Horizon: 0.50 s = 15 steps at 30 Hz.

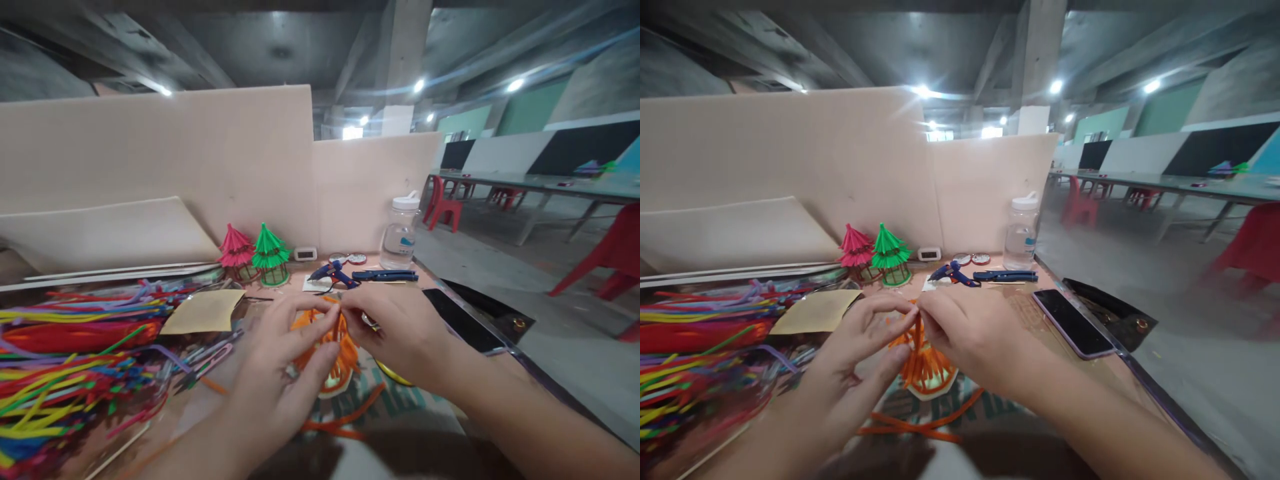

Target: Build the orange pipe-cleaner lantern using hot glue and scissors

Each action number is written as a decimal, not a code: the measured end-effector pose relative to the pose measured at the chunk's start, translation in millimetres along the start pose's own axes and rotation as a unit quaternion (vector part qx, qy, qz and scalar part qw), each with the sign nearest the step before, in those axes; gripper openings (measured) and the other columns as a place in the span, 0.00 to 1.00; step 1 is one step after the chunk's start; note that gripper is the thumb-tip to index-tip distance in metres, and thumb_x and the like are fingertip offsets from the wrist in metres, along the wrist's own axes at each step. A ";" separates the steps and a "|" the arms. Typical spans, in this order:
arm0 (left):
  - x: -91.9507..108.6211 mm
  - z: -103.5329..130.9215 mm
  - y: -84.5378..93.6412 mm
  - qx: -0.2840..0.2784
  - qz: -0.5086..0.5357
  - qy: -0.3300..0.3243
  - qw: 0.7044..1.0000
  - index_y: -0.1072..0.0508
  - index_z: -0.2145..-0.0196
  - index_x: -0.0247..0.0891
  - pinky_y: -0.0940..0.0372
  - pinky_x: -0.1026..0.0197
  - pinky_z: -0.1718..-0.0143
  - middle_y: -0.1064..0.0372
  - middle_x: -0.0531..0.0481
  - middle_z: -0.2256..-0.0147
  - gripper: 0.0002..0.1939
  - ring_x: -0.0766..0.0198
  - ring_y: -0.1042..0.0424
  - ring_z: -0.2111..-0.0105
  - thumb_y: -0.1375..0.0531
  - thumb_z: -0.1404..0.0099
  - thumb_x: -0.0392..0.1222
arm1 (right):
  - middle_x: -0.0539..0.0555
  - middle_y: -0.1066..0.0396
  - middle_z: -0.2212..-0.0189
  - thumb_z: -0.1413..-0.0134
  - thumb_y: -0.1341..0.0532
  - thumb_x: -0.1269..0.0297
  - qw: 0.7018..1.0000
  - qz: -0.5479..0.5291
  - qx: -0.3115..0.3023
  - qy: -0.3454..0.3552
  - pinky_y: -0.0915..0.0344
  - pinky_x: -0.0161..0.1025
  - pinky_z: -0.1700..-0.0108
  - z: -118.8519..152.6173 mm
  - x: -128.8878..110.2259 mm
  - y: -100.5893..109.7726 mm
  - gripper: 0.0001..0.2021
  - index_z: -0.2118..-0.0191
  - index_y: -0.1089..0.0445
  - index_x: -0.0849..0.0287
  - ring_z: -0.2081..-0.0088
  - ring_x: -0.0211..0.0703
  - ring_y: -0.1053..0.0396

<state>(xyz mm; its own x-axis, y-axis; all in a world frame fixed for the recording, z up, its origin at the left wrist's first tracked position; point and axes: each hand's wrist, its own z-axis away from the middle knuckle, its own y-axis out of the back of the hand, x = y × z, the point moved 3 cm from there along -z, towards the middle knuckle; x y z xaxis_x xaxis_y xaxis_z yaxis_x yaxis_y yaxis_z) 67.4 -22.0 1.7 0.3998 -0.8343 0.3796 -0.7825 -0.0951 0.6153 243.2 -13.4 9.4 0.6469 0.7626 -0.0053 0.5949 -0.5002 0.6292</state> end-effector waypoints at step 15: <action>-27.8 -10.8 4.4 0.019 0.147 0.233 0.961 0.24 0.70 0.39 0.32 0.64 0.69 0.24 0.52 0.71 0.08 0.63 0.26 0.71 0.37 0.37 0.45 | 0.60 0.28 0.54 0.35 0.44 0.70 0.995 -0.015 0.094 -0.021 0.35 0.46 0.51 4.5 21.7 13.3 0.07 0.53 0.34 0.57 0.50 0.48 0.31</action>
<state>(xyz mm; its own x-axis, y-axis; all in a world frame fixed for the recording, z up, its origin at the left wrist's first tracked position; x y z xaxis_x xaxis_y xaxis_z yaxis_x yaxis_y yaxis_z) 58.0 6.6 1.3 0.3218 -0.4948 0.8073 -0.9081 0.0801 0.4111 267.3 -5.3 14.2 0.6450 0.7621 -0.0563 0.6899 -0.5490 0.4718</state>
